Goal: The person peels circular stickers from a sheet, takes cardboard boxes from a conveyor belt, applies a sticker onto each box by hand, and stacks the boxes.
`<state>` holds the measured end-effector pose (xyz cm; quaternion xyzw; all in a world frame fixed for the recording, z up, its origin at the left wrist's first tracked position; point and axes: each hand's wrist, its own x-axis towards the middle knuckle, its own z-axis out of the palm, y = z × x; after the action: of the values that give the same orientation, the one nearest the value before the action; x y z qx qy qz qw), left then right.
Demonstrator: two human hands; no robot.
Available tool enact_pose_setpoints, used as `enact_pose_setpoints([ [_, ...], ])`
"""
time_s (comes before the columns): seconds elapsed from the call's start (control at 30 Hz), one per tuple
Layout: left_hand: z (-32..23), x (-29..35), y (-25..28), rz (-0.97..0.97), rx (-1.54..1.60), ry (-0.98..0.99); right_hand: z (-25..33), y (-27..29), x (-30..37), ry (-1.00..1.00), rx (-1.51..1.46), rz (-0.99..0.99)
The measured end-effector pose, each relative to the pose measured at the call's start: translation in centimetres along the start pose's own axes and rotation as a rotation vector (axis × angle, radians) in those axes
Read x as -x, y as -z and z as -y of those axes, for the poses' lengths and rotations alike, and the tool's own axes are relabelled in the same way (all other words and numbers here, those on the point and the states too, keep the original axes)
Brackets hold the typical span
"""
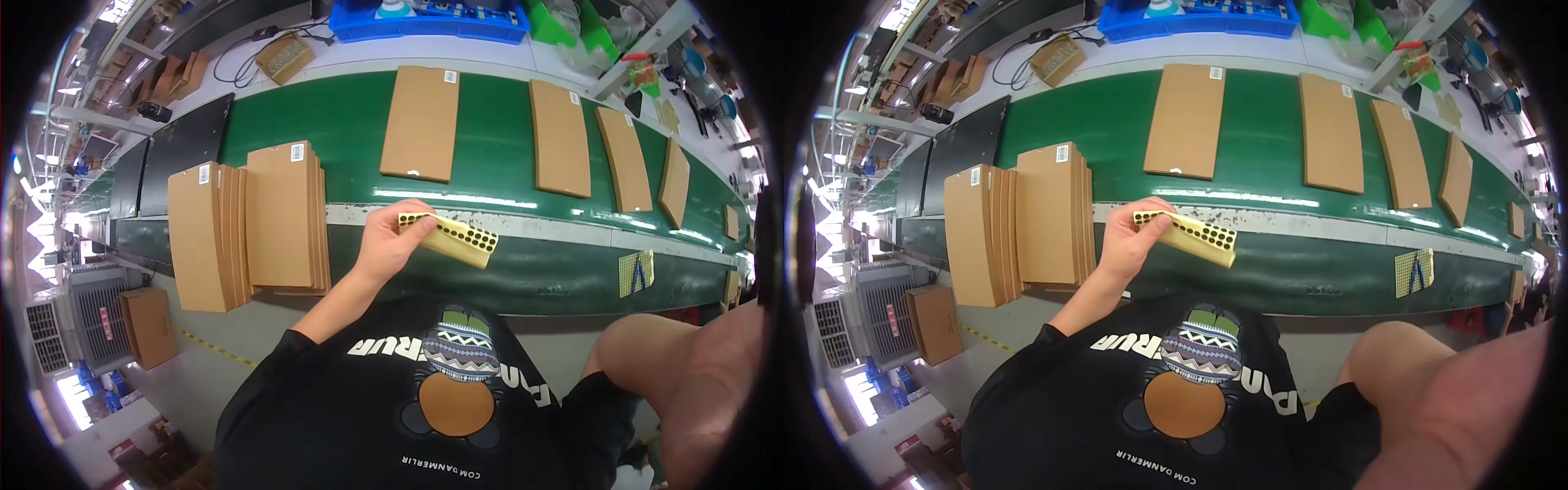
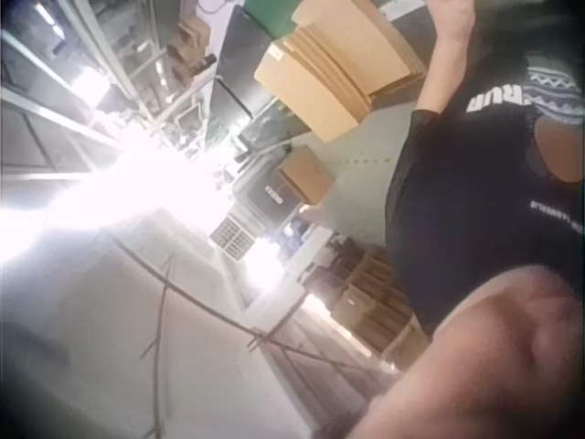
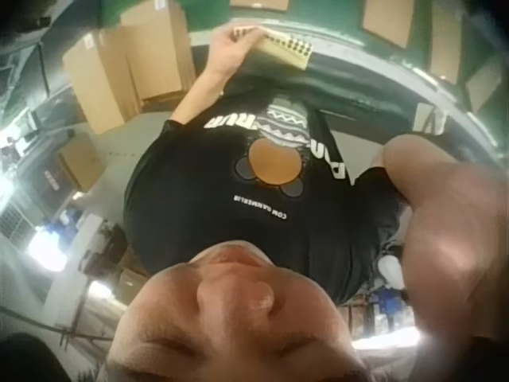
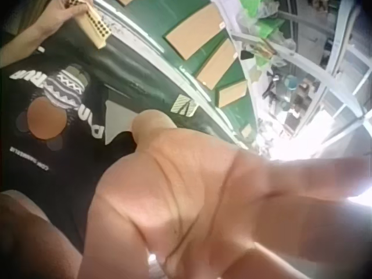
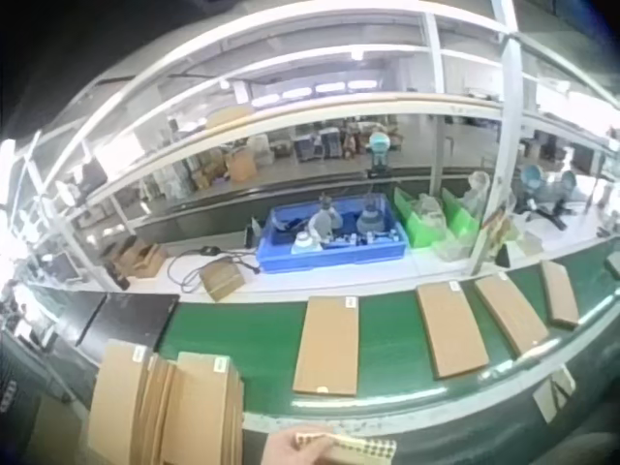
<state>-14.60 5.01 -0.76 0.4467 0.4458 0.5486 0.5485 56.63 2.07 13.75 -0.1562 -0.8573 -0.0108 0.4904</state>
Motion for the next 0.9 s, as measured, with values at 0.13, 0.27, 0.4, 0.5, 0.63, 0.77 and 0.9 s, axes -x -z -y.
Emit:
enact_pose_setpoints([
  [0.13,-0.1,-0.4,0.6,0.022,0.103,0.051,4.1,-6.9,-8.7,-0.012,0.062,0.052],
  [0.27,-0.9,-0.3,0.1,0.042,-0.006,-0.048,6.6,-32.8,-27.8,0.005,0.067,0.073],
  [0.4,-2.5,-0.6,-0.3,0.101,-0.209,-0.181,7.8,-43.8,-23.8,-0.619,-0.213,0.101],
  [0.5,-3.6,-0.6,-1.1,0.149,-0.198,-0.164,8.3,-46.0,-21.5,-0.658,-0.238,0.16],
  [0.63,-4.0,-0.4,-1.3,0.224,-0.197,-0.131,8.1,-46.4,-20.6,-0.675,-0.239,0.195],
  [0.77,-3.8,-0.3,-1.6,0.206,-0.141,-0.122,7.9,-46.3,-19.5,-0.725,-0.294,0.164],
  [0.9,-3.5,-0.4,-1.2,0.239,-0.121,-0.084,8.2,-46.4,-19.1,-0.839,-0.354,0.115],
])
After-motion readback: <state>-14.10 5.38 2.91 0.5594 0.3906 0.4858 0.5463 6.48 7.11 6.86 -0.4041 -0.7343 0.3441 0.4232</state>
